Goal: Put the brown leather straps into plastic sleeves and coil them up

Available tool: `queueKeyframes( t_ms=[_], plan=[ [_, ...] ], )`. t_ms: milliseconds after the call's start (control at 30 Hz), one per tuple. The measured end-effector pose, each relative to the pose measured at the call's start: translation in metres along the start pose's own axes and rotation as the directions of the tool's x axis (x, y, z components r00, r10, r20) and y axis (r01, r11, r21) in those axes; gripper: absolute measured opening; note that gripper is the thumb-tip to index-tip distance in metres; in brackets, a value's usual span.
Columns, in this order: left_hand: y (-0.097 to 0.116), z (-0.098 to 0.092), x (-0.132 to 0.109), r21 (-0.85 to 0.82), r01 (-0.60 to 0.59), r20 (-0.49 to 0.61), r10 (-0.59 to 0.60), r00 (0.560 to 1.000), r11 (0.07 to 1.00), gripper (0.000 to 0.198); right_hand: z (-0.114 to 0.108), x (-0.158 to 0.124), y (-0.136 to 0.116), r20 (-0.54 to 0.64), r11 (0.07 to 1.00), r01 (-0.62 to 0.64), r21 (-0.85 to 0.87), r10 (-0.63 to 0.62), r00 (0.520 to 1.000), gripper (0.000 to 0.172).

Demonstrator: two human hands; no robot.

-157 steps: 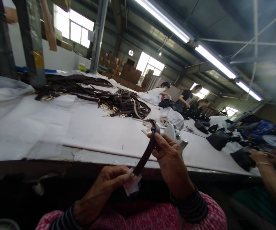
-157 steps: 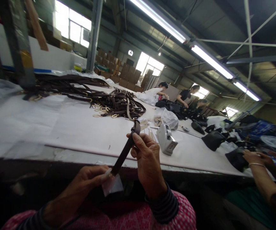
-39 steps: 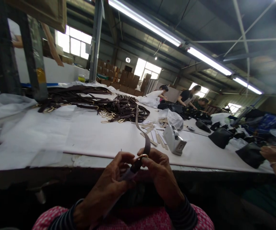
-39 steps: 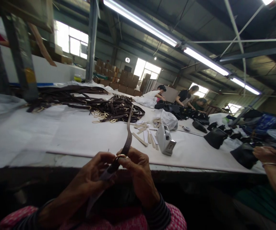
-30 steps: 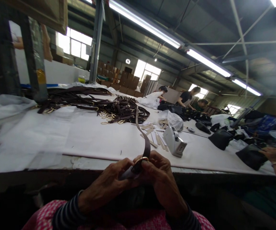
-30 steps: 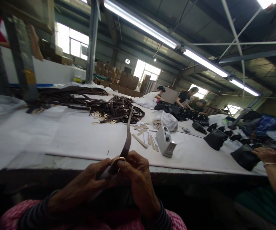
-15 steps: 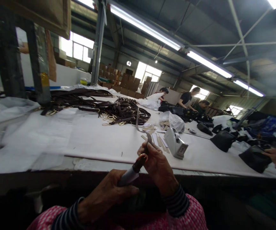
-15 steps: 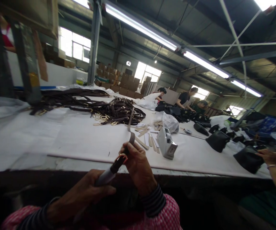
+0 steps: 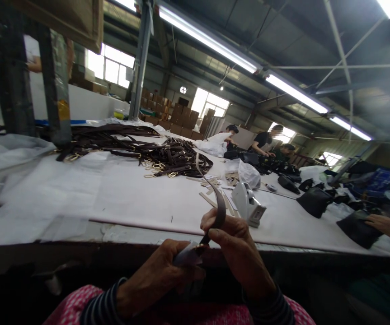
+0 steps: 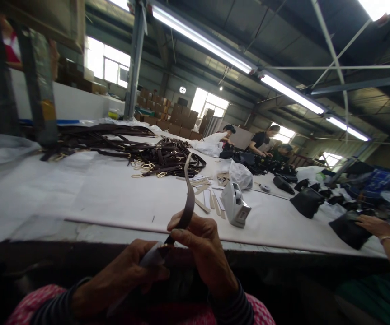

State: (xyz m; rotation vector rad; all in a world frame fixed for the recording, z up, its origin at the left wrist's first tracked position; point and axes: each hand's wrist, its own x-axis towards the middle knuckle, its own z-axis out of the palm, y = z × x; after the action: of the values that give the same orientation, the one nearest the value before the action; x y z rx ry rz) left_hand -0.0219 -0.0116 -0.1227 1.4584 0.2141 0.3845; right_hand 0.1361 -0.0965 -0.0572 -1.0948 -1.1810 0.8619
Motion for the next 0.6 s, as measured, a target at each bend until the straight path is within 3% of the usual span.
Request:
queueKeyframes(
  t_ms=[200, 300, 367, 500, 600],
  plan=[
    [0.01, 0.008, 0.011, 0.068, -0.085, -0.065, 0.09, 0.994, 0.994, 0.034, 0.008, -0.001, 0.005, -0.112, 1.0, 0.007, 0.003, -0.007, 0.994, 0.008],
    [0.023, 0.009, 0.022, 0.059, -0.135, -0.06, 0.139, 0.988, 0.989, 0.037, 0.009, -0.001, 0.005, -0.06, 0.999, -0.016, 0.043, 0.018, 0.998, 0.016],
    [0.033, 0.011, 0.029, 0.049, -0.161, -0.051, 0.164, 0.985, 0.986, 0.039, 0.007, 0.004, 0.004, -0.022, 0.989, -0.07, 0.129, 0.073, 0.997, 0.027],
    [0.044, 0.018, 0.036, 0.102, -0.171, 0.018, 0.17, 0.985, 0.98, 0.053, 0.002, 0.034, 0.003, -0.108, 0.907, -0.111, 0.406, 0.168, 0.98, 0.049],
    [0.036, 0.019, 0.035, 0.219, -0.126, 0.077, 0.112, 0.991, 0.968, 0.058, 0.002, 0.06, 0.001, -0.113, 0.822, -0.151, 0.549, 0.252, 0.961, 0.048]
  ],
)
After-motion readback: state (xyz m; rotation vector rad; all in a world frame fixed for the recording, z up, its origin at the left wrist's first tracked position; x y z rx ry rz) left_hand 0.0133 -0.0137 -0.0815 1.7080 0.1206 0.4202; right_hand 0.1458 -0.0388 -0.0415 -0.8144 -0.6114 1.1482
